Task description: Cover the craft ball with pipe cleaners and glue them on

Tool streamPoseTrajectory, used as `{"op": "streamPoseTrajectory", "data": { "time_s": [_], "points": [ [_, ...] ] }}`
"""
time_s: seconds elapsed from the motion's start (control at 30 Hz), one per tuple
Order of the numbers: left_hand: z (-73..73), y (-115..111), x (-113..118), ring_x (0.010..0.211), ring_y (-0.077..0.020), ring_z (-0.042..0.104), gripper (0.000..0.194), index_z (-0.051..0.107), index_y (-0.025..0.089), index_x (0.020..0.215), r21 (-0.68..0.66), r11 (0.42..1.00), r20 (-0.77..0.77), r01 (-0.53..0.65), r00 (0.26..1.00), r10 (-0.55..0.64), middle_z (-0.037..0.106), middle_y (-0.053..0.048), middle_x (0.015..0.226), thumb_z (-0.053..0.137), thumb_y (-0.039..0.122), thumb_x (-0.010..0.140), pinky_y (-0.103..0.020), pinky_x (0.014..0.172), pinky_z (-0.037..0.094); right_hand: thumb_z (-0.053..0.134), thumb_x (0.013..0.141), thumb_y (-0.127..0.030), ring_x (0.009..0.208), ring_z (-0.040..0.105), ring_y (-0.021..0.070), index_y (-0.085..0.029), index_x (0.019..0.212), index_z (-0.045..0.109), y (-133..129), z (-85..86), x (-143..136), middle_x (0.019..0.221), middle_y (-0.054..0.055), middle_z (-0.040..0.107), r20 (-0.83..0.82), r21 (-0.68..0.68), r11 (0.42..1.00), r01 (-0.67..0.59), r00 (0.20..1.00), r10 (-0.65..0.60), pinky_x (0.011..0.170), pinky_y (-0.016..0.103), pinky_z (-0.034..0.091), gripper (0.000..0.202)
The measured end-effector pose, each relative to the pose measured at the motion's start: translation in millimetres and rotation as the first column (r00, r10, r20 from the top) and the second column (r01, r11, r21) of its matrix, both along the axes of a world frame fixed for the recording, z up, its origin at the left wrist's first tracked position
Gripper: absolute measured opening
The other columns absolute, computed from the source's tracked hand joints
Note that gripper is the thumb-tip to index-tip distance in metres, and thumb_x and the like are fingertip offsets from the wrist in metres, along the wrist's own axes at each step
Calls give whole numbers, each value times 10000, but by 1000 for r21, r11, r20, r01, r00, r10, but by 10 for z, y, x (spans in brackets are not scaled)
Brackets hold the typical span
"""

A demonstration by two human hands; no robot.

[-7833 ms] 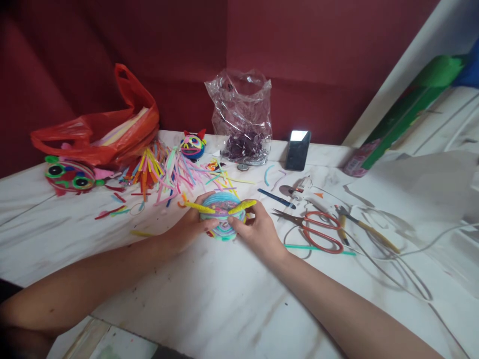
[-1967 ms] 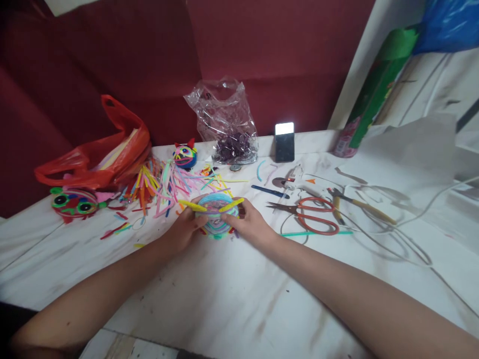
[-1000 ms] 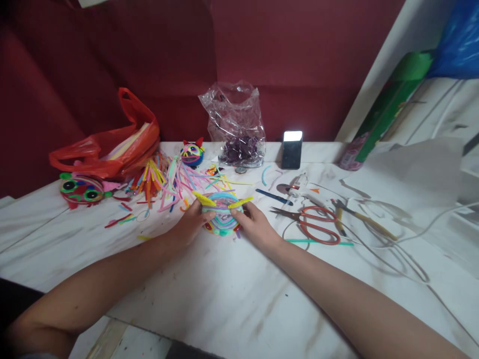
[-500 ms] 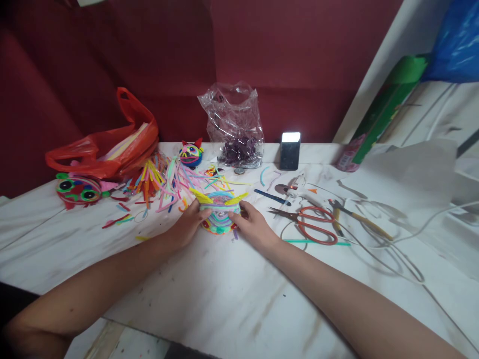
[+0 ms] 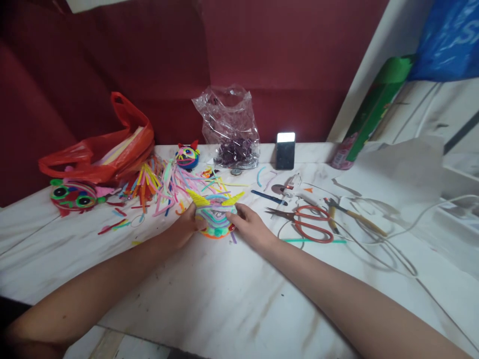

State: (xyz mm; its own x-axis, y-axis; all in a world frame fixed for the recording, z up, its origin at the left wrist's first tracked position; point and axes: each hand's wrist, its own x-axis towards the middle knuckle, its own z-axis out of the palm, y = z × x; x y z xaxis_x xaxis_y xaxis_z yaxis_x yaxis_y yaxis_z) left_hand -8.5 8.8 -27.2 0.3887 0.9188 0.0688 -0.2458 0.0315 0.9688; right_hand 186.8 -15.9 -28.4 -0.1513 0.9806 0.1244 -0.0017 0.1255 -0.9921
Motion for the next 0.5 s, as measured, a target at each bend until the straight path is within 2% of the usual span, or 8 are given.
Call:
{"op": "streamPoseTrajectory", "data": {
  "time_s": [0.23,0.37,0.5],
  "points": [
    [115,-97,46,973,-264,650,747,454,217,1186,-2,999,-19,-43,999,43,650,-81,1136,831,213,541,-393,814,533,638,759,-467,900,620,208,-207,1089,623,5,18,-2,942,48,682,1,2,1000,-24,1000,24,791,344,502,420],
    [105,-72,12,970,-243,631,744,433,231,1186,100,976,-98,-195,974,204,631,-58,1096,819,217,550,-367,798,526,665,725,-447,909,597,191,-189,1066,588,28,27,9,1005,64,646,-19,-10,994,105,994,-105,803,343,489,434],
    [51,6,-60,1101,-261,556,843,434,235,1245,269,903,-149,-335,912,382,571,-78,1177,828,164,503,-382,912,470,628,748,-460,709,557,162,-189,821,584,31,51,36,763,22,597,72,84,979,185,979,-192,708,334,479,284]
  ]
}}
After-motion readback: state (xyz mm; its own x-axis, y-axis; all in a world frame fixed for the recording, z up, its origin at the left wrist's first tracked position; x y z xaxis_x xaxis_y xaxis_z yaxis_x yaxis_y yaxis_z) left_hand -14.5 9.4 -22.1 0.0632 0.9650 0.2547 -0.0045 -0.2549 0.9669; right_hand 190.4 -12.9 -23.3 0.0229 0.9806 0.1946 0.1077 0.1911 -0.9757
